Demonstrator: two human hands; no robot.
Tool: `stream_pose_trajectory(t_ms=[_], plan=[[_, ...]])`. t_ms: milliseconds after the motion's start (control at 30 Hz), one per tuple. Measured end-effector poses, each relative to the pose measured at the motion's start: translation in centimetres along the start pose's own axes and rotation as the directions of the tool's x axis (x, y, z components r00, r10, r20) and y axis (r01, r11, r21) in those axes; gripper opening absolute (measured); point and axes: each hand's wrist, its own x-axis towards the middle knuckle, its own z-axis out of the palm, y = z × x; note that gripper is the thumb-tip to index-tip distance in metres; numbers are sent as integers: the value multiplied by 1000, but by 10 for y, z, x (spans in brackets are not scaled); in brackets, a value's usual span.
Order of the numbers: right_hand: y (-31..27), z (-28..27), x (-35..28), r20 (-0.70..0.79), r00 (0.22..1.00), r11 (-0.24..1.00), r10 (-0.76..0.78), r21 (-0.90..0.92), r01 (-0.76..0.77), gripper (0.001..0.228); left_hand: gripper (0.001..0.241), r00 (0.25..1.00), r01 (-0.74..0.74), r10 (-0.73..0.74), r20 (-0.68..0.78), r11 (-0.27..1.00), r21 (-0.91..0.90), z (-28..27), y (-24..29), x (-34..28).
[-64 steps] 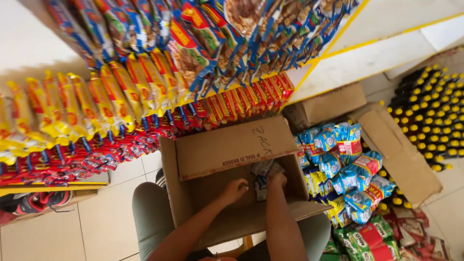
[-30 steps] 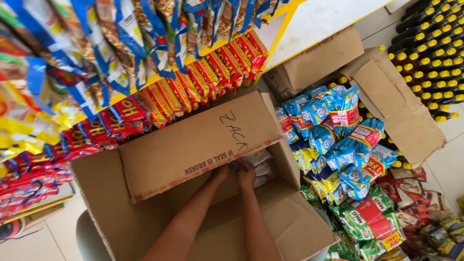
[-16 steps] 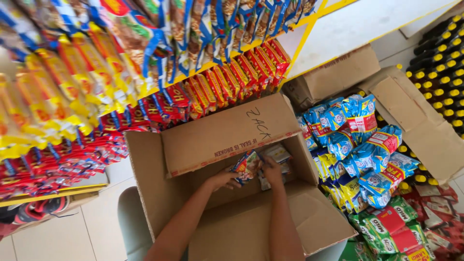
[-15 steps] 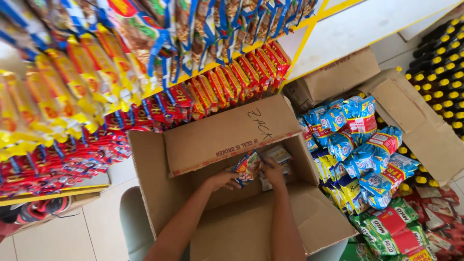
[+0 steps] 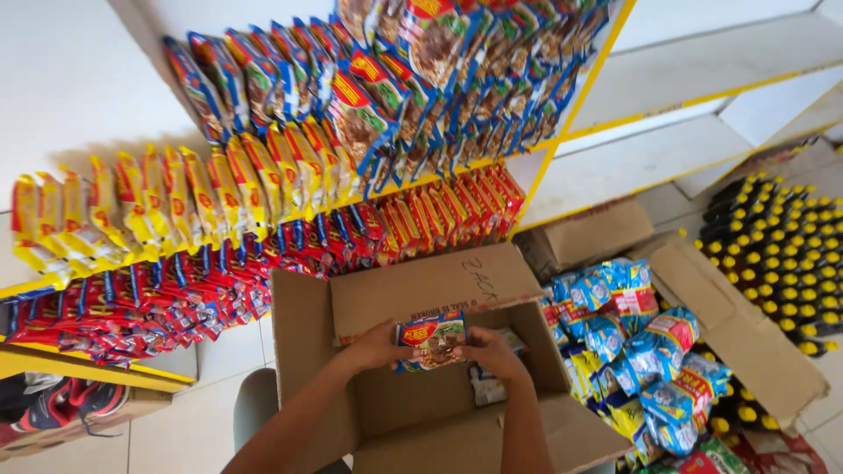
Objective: Stock grocery items from cardboard boxes onto shelves in a grocery store.
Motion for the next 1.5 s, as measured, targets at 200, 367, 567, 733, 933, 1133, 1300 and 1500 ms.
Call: stream_pose_trajectory(t_ms=[200,367,567,733,933,1133,1300,1500], plan=[[-115,39,18,-241,948,974,-206,-140,176,18,43,762,-405,462,-453,887,223,-66,52,-22],[-218,67,68,-394,748,833,-534,-93,546,15,34,572,-332,544,-615,838,432,-132,207,-90],[-332,70,108,-412,502,631,-761,-288,720,25,30,233,-514,830,-507,548,660,-220,308,-52],[-393,74,129,-346,549,645,-761,-495,582,36,30,144,-512,846,-513,507,693,-278,346,17],[-398,54,170,-334,699,707,-632,-618,344,56,39,201,-552,797,-569,572,607,-309,347,72],[-400,52,177,-205,739,690,-641,-576,439,59,51,189,-554,786,-589,580,597,-290,345,52],[-401,54,178,-212,755,707,-620,-568,422,57,39,391,-417,692,-606,721,554,-286,337,46],[-402,54,179,-187,806,684,-562,-653,325,60,38,362,-289,724,-587,686,668,-279,341,38]])
